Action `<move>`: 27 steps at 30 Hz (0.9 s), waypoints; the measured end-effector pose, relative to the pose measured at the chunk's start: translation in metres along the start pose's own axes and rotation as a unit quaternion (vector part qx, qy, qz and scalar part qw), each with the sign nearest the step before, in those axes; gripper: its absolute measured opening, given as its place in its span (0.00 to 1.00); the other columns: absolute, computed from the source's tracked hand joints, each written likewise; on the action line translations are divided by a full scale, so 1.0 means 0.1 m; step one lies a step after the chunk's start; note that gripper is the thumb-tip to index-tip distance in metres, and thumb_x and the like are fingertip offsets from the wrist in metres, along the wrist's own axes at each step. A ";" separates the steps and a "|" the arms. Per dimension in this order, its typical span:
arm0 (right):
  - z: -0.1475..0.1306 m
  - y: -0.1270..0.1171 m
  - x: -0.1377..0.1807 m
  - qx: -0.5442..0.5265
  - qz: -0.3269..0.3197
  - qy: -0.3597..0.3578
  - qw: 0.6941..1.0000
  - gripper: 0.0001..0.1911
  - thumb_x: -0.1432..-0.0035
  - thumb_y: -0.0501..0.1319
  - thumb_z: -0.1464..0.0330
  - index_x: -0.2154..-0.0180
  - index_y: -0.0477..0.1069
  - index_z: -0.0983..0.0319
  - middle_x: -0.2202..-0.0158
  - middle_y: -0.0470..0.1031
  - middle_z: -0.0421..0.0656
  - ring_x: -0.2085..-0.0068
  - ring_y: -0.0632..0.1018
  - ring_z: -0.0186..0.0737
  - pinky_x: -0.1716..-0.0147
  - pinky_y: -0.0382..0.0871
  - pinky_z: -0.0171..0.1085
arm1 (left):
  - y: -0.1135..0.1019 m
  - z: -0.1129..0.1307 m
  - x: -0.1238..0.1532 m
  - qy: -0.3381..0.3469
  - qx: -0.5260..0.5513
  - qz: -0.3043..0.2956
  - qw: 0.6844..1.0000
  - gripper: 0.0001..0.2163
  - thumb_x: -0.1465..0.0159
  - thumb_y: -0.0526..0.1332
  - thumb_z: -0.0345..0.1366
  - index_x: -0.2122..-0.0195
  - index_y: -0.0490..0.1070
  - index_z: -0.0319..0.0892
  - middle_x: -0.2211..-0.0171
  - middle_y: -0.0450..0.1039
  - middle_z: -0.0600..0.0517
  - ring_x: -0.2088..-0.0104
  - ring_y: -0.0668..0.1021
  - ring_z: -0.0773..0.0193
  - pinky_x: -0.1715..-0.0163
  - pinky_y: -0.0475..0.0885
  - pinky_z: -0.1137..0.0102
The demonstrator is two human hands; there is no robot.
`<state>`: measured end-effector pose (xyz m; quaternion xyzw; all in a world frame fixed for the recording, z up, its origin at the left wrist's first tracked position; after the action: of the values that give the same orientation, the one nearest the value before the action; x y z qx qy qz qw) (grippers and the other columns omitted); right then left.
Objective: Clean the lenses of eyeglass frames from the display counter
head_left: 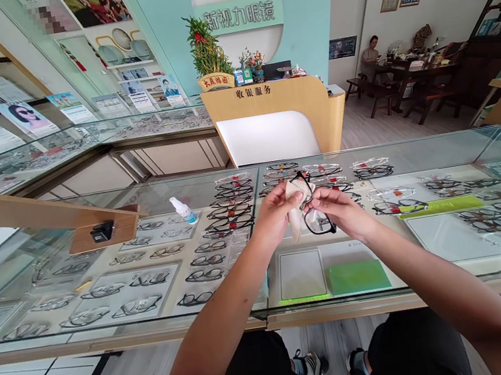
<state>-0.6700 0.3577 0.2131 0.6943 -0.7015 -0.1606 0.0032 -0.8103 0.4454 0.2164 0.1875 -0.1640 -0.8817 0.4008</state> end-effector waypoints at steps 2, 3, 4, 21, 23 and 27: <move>0.00 0.00 0.00 0.002 -0.004 -0.004 1.000 0.18 0.40 0.76 0.50 0.66 0.78 0.56 0.63 0.82 0.41 0.56 0.78 0.45 0.49 0.67 0.43 | 0.02 0.01 0.01 -0.002 -0.007 -0.018 1.000 0.20 0.48 0.85 0.45 0.65 0.79 0.40 0.67 0.77 0.53 0.69 0.76 0.66 0.64 0.73 0.69; 0.00 0.00 0.01 0.005 -0.004 -0.005 1.000 0.18 0.40 0.76 0.50 0.66 0.79 0.56 0.63 0.82 0.42 0.56 0.78 0.45 0.49 0.67 0.43 | 0.03 0.01 0.01 -0.006 -0.011 -0.029 0.999 0.20 0.48 0.85 0.45 0.65 0.80 0.40 0.68 0.77 0.53 0.69 0.76 0.66 0.64 0.72 0.69; 0.00 0.00 0.01 0.009 -0.003 -0.005 1.000 0.18 0.39 0.76 0.50 0.66 0.79 0.56 0.63 0.82 0.42 0.56 0.78 0.45 0.49 0.67 0.43 | 0.04 0.01 0.01 -0.012 -0.015 -0.040 0.999 0.20 0.48 0.84 0.45 0.65 0.80 0.40 0.68 0.77 0.53 0.70 0.75 0.66 0.64 0.72 0.68; 0.03 0.05 0.02 0.010 -0.048 0.036 0.998 0.19 0.41 0.77 0.49 0.64 0.81 0.57 0.62 0.83 0.43 0.57 0.79 0.45 0.51 0.71 0.44 | -0.03 0.05 0.08 0.040 -0.147 0.021 0.988 0.22 0.50 0.84 0.50 0.68 0.79 0.40 0.72 0.79 0.52 0.74 0.76 0.66 0.73 0.70 0.72; 0.04 0.07 0.03 0.013 -0.056 0.037 0.998 0.18 0.40 0.76 0.50 0.63 0.81 0.57 0.61 0.83 0.43 0.57 0.79 0.45 0.51 0.71 0.43 | 0.02 0.05 0.10 0.055 -0.137 0.031 0.989 0.23 0.49 0.84 0.51 0.70 0.77 0.40 0.74 0.77 0.54 0.76 0.74 0.68 0.75 0.69 0.72; 0.06 0.13 0.07 0.012 -0.060 0.045 0.997 0.18 0.38 0.75 0.50 0.64 0.80 0.57 0.61 0.83 0.43 0.57 0.79 0.45 0.50 0.70 0.44 | 0.09 0.02 0.15 0.064 -0.107 0.061 0.990 0.25 0.45 0.80 0.57 0.70 0.74 0.42 0.79 0.72 0.57 0.83 0.69 0.70 0.81 0.63 0.72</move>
<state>-0.6842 0.3520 0.2091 0.7414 -0.6598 -0.1211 0.0168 -0.8143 0.4280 0.2189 0.1887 -0.0537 -0.8543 0.4813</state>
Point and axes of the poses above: each hand's wrist, its own x-axis away from the middle knuckle, its own y-axis out of the palm, z = x × y, the point moved 4 cm from there along -x, towards the middle knuckle
